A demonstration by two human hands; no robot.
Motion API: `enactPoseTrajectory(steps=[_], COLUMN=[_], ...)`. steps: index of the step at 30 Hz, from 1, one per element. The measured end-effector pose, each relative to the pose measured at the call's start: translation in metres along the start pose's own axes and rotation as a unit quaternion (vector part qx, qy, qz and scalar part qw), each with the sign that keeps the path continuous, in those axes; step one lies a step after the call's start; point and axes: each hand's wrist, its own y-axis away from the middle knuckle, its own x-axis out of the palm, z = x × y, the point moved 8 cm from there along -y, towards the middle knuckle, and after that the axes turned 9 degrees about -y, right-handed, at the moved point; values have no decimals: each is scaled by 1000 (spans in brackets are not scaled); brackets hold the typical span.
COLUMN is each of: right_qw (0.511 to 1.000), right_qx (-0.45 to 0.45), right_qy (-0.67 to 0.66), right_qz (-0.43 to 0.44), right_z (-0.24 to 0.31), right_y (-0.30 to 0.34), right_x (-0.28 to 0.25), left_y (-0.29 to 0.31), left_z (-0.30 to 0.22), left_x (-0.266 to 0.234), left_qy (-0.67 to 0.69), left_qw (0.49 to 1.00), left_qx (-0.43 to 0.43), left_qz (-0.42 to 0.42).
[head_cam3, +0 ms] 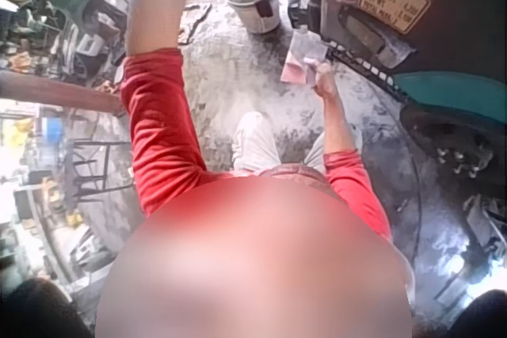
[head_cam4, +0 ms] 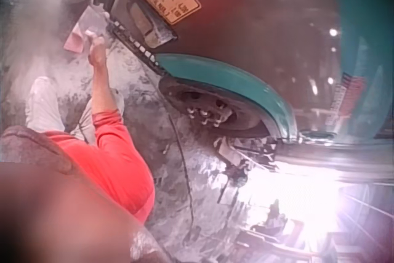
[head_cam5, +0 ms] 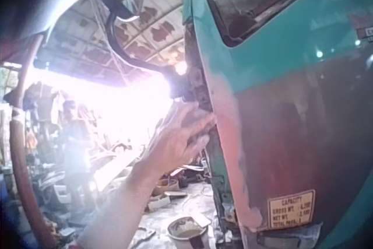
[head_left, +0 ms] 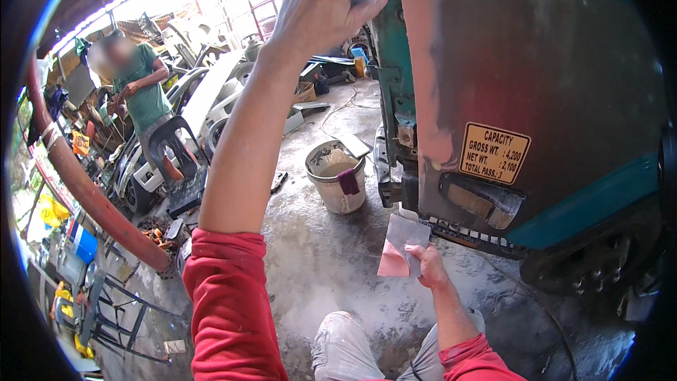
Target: The person holds a small metal sheet and rubs it with a sanding block, then applies a paste from a container onto the sheet and continues sanding. The person moves around the workshop while handling the sheet and sanding block.
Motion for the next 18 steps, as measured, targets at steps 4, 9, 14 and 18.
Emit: enactPoseTrajectory(steps=[4,9,14,18], right_qw=[1000,1000,1000,1000], right_qx=[3,-8,2,16], right_qy=[-1,-12,3,-20], right_qz=[-6,20,-9,-14], right_z=[0,1,-5,-6], right_y=[0,1,1,6], right_x=[-3,-8,-14,-12], left_y=[-35,-5,75,124], left_z=[-1,-42,-86,-97], left_x=[4,34,58,53], left_qy=[20,27,-30,-45], left_qw=[999,998,992,979], left_qx=[6,13,40,59], left_qz=[44,58,113,192])
